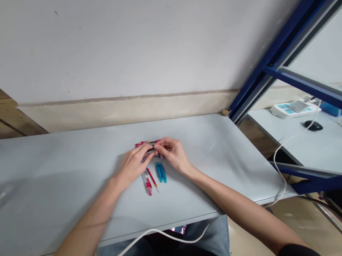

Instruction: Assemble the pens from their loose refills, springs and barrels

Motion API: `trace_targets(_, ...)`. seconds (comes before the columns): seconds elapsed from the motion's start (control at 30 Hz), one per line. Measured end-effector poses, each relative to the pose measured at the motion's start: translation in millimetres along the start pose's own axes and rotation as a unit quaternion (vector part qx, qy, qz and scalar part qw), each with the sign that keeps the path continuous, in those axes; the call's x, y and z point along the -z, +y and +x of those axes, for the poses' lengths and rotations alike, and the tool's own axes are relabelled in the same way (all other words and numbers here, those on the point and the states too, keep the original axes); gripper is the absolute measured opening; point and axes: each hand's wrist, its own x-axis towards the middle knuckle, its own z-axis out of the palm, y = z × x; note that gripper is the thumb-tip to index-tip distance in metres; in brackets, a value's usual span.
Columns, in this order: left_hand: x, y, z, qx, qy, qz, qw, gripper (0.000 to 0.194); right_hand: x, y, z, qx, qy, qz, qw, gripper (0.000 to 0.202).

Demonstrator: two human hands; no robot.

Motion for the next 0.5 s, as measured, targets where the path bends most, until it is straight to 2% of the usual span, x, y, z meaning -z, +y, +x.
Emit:
trace_targets(0.17,2.3,1.5,-1.0,-0.003,-0.013,0.038,0.999,0.023,0.2,-0.2,-3.3,0.048,-0.027,-0.106,0.993,0.019)
trace_targets(0.37,-0.8,-1.0,-3.0,0.002,-0.016,0.075,0.997,0.030,-0.3,0.7,-1.2,0.009,-0.051,-0.062,0.997,0.019)
trace_targets(0.5,-0.4,0.9,-2.2,0.039,0.012,0.074,0.996,0.026,1.2,-2.4,-0.1,0.002,-0.028,-0.026,0.999,0.023)
